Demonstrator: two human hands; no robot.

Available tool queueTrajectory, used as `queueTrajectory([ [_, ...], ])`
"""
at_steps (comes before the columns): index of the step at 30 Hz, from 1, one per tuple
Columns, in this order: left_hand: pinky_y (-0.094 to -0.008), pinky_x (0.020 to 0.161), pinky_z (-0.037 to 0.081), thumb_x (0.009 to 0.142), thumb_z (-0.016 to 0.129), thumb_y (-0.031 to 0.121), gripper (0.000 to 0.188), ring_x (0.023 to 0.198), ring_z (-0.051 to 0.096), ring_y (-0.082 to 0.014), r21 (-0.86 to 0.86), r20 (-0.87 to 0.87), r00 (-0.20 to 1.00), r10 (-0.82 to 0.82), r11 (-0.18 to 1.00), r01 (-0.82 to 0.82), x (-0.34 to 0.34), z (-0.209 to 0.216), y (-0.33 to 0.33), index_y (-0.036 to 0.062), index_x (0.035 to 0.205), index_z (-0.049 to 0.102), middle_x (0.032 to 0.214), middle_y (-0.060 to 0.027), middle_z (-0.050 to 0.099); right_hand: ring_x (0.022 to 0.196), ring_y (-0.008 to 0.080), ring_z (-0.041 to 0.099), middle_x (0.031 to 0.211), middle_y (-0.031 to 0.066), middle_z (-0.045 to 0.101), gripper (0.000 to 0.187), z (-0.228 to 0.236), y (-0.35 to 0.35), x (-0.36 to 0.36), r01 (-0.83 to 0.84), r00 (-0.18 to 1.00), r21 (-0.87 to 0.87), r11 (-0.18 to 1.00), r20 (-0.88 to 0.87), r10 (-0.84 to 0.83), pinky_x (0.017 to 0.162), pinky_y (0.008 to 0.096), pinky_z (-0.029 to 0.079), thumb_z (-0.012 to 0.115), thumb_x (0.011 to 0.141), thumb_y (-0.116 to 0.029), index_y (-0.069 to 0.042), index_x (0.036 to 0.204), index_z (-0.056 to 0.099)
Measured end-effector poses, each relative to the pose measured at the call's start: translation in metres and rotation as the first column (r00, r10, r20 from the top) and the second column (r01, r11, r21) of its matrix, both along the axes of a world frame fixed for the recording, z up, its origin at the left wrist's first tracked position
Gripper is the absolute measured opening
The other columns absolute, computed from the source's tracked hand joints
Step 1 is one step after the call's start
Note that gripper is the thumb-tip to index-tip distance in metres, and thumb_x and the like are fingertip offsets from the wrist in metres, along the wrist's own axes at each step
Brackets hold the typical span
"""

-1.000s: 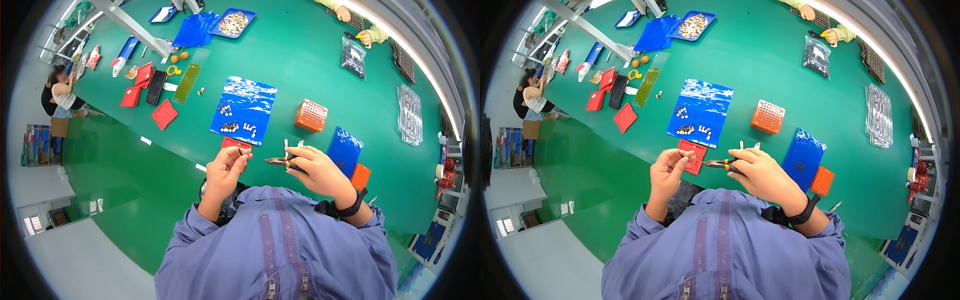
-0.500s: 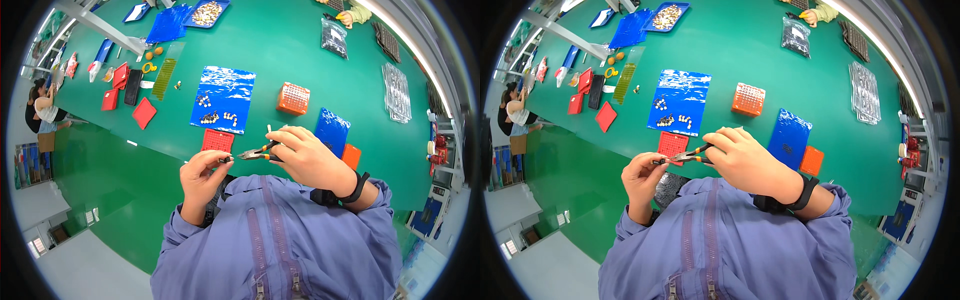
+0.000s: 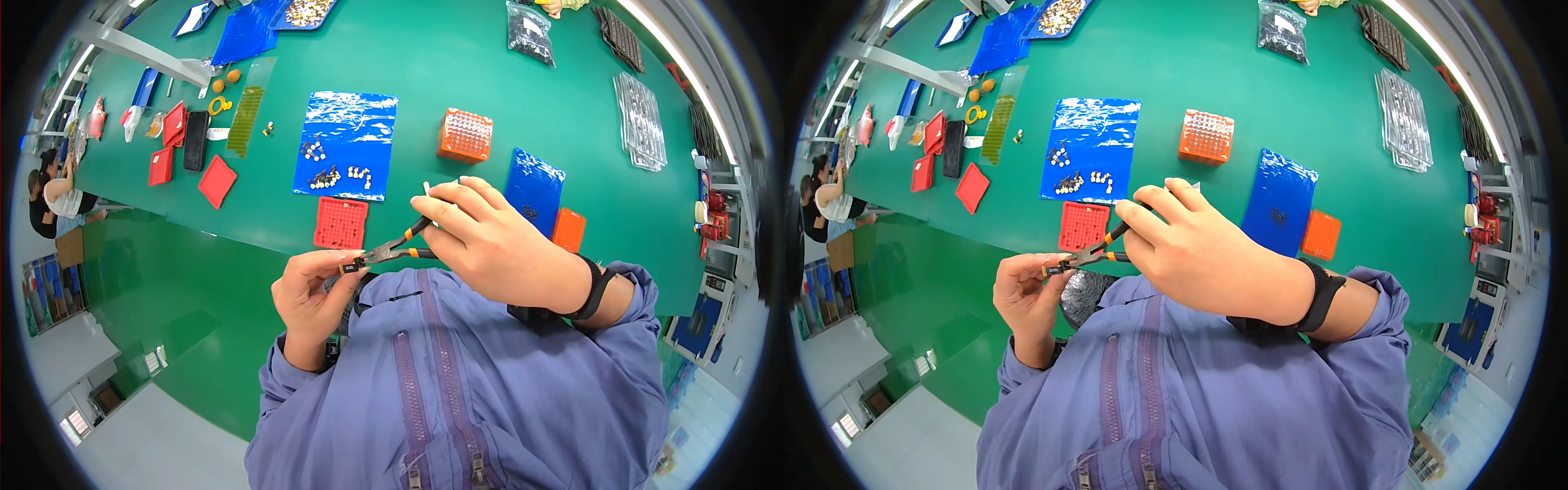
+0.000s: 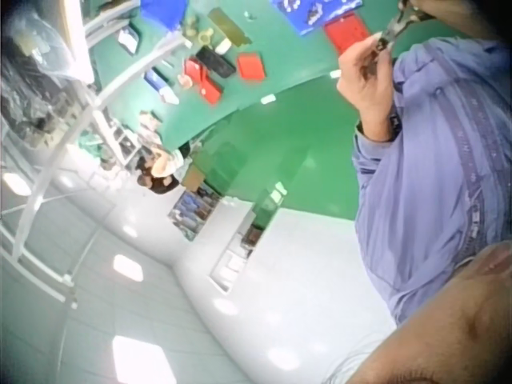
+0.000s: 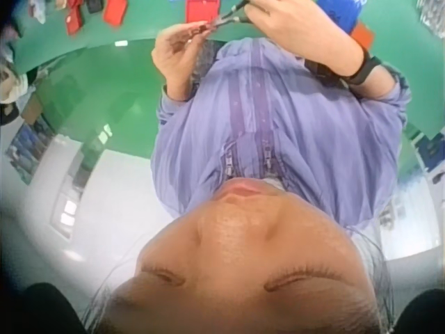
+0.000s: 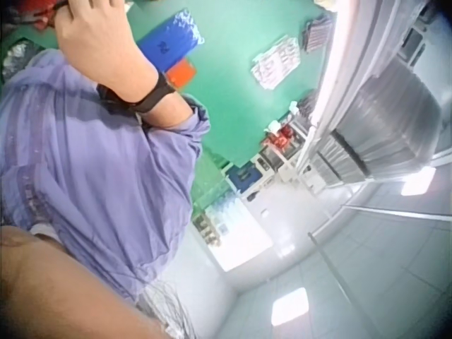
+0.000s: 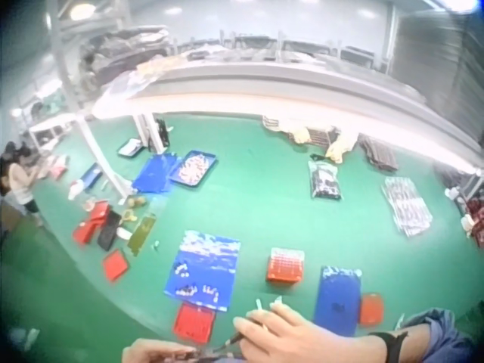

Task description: The person uses pliers to manipulate small electronic components on a green workbench. They pick up components, adjust them with the pliers, and place them into a red grid tray. The person also uses a white stick to handle or position items within the tray.

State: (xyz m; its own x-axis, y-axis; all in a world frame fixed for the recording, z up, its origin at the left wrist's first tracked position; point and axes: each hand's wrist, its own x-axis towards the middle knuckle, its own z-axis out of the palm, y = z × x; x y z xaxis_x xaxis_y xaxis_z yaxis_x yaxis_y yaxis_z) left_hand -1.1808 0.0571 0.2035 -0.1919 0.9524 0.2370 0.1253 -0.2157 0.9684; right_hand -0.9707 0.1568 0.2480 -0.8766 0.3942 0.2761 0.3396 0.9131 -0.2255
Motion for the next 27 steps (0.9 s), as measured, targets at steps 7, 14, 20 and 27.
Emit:
queueTrajectory([
  [7,-0.0279,0.069,0.053,0.071,0.063,-0.016,0.030,0.085,0.063,-0.0229,-0.022,-0.186,0.982,-0.037,0.999,0.033,-0.001,0.002,-0.001,-0.0013,0.091,0.045,0.081,-0.0115,0.058,0.100,0.0279,0.049,0.104,0.0163,0.053,0.018,0.001,-0.001,-0.001,0.005,0.999,0.095,0.995,0.046,-0.010,0.088,0.0439,0.039,0.056,0.068,-0.014,0.001,0.077,0.061],
  [14,-0.0281,0.070,0.054,0.071,0.065,-0.012,0.029,0.084,0.064,-0.0227,0.007,-0.148,0.989,-0.024,1.000,0.025,-0.003,-0.006,-0.002,-0.0022,0.089,0.045,0.084,-0.0138,0.060,0.105,0.0299,0.048,0.108,0.0165,0.052,0.019,0.003,0.000,-0.001,-0.019,0.994,0.085,0.996,0.105,0.010,0.091,0.0475,0.037,0.056,0.070,-0.014,0.001,0.081,0.060],
  [20,-0.0282,0.071,0.054,0.072,0.065,-0.011,0.028,0.084,0.065,-0.0229,0.017,-0.213,0.977,-0.022,1.000,0.026,-0.003,-0.006,-0.002,-0.0027,0.090,0.044,0.086,-0.0160,0.063,0.103,0.0298,0.048,0.105,0.0144,0.050,0.017,0.009,-0.001,-0.003,-0.021,0.975,0.137,0.990,0.221,-0.010,0.088,0.0491,0.038,0.057,0.071,-0.016,-0.002,0.079,0.058],
  [27,-0.0271,0.070,0.053,0.073,0.065,-0.009,0.029,0.083,0.065,-0.0219,-0.001,-0.256,0.966,-0.017,1.000,0.017,-0.003,-0.004,-0.002,-0.0004,0.087,0.041,0.088,-0.0186,0.064,0.094,0.0255,0.050,0.100,0.0106,0.050,0.027,0.009,0.000,-0.003,-0.059,0.951,0.055,0.997,0.307,0.039,0.071,0.0374,0.038,0.059,0.076,-0.025,-0.007,0.095,0.054],
])
